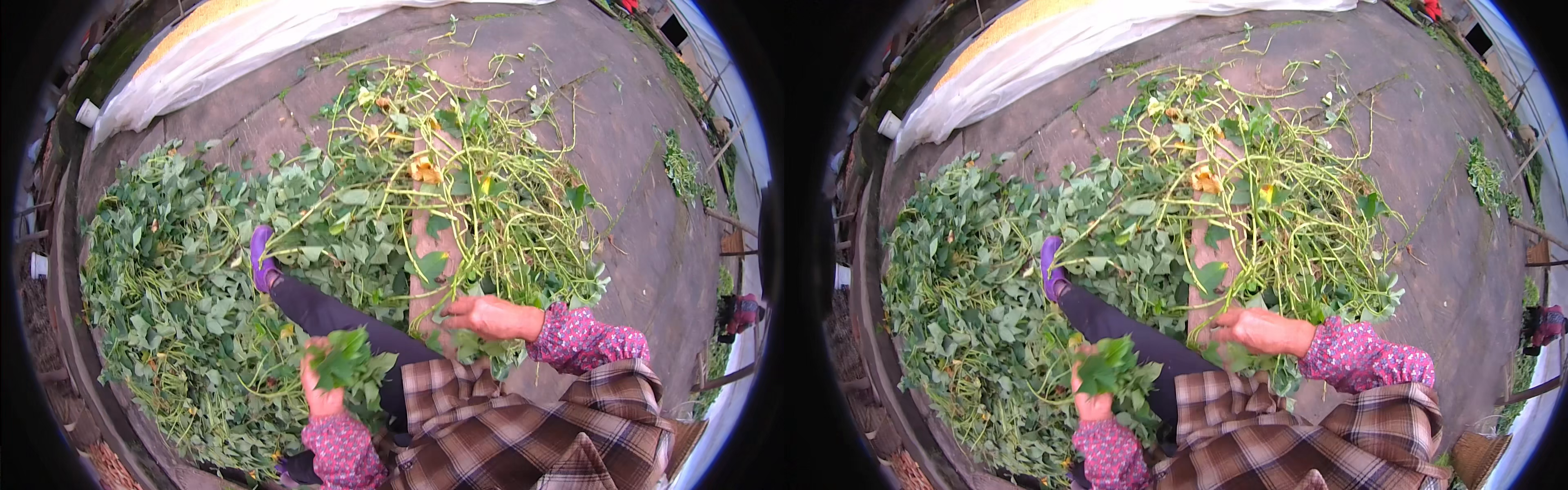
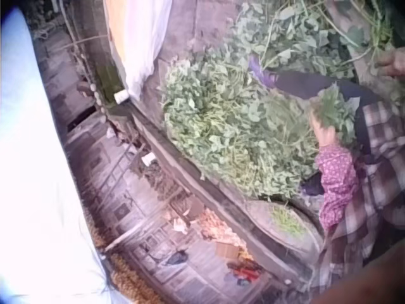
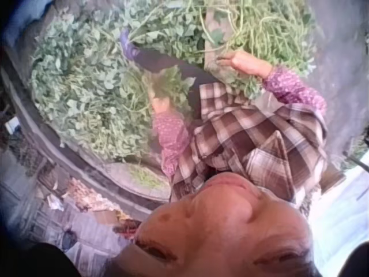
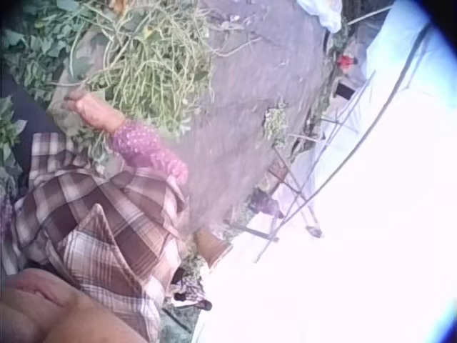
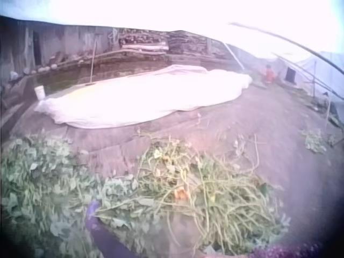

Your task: The person sits on the ground and sorts through a large pile of leafy green vines, picking up handfuls and separating leaves from stems. The separated leaves are placed into a woven basket to the left, while the stems are set aside on the ground.

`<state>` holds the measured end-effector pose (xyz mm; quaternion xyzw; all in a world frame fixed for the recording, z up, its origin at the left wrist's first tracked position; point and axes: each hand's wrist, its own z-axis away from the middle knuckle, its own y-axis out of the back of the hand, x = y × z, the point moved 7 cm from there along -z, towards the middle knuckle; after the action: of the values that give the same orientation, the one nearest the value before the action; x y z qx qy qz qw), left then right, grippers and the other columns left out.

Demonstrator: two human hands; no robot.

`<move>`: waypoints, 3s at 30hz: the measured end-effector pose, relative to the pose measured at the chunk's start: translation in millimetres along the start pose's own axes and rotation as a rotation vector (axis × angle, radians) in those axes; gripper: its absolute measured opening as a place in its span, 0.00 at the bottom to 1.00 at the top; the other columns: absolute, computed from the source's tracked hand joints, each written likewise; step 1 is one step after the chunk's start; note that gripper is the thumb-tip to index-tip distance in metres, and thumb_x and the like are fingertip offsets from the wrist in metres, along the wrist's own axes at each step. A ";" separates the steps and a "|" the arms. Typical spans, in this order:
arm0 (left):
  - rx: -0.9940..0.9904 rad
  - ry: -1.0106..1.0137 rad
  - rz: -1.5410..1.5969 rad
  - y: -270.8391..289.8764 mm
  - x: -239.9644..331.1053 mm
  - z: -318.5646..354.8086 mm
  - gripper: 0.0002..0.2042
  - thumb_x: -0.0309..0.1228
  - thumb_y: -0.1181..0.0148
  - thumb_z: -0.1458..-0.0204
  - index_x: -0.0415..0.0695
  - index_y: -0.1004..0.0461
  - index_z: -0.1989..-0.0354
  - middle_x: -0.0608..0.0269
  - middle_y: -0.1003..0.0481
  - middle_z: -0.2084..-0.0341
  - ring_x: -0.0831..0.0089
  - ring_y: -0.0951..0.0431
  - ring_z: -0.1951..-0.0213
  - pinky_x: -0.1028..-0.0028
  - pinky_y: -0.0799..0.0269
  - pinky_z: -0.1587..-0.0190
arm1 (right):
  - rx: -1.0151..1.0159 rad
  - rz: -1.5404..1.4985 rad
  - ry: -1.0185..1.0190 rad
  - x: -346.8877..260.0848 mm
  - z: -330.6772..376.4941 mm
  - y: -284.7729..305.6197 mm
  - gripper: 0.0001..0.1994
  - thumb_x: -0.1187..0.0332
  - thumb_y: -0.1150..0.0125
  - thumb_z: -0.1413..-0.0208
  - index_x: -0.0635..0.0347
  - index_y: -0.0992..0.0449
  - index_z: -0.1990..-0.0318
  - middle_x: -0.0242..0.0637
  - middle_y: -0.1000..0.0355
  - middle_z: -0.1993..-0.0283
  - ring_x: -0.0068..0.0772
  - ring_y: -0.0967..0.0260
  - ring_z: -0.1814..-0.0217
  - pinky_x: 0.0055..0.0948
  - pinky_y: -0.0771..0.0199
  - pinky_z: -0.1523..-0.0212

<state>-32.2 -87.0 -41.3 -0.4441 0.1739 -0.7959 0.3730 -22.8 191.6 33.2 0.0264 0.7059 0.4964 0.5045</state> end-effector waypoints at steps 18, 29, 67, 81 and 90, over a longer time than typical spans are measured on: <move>-0.120 -0.387 -0.241 99.8 19.5 -4.0 0.21 0.35 0.54 0.45 0.44 0.44 0.43 0.64 0.37 0.53 0.73 0.39 0.48 0.69 0.48 0.41 | -0.038 0.754 -0.248 148.7 -182.7 -7.3 0.36 0.60 0.31 0.69 0.45 0.38 0.46 0.46 0.49 0.40 0.52 0.48 0.42 0.56 0.42 0.52; 0.309 -0.071 0.343 135.6 5.1 1.8 0.12 0.33 0.55 0.43 0.49 0.33 0.52 0.66 0.32 0.63 0.69 0.32 0.58 0.63 0.38 0.48 | -0.157 0.720 -0.610 203.4 -5.2 20.3 0.34 0.77 0.42 0.62 0.48 0.43 0.42 0.40 0.57 0.34 0.49 0.38 0.52 0.40 0.30 0.59; 0.271 0.008 -0.078 59.6 16.4 -3.8 0.10 0.38 0.53 0.43 0.46 0.38 0.71 0.72 0.44 0.80 0.81 0.44 0.76 0.81 0.46 0.72 | 0.552 0.093 -0.368 246.2 -113.4 97.6 0.26 0.80 0.49 0.58 0.62 0.37 0.45 0.54 0.32 0.54 0.50 0.34 0.51 0.37 0.35 0.52; 0.139 0.073 -0.260 44.1 6.0 10.9 0.07 0.33 0.48 0.46 0.44 0.35 0.67 0.72 0.38 0.75 0.81 0.39 0.73 0.81 0.43 0.69 | -0.002 0.196 -0.643 177.5 95.2 1.3 0.29 0.82 0.48 0.62 0.49 0.34 0.47 0.44 0.33 0.57 0.48 0.36 0.55 0.42 0.34 0.57; 0.166 0.001 -0.290 28.4 9.9 26.1 0.09 0.34 0.43 0.49 0.44 0.34 0.69 0.71 0.36 0.76 0.82 0.39 0.75 0.82 0.44 0.70 | 0.201 0.214 -0.587 129.1 -30.4 51.5 0.14 0.66 0.38 0.58 0.64 0.29 0.65 0.49 0.31 0.65 0.51 0.33 0.65 0.39 0.32 0.66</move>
<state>-1.1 -111.8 -38.6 -0.4319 0.0421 -0.8531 0.2896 -132.3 266.6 -17.9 0.2919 0.5691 0.4457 0.6264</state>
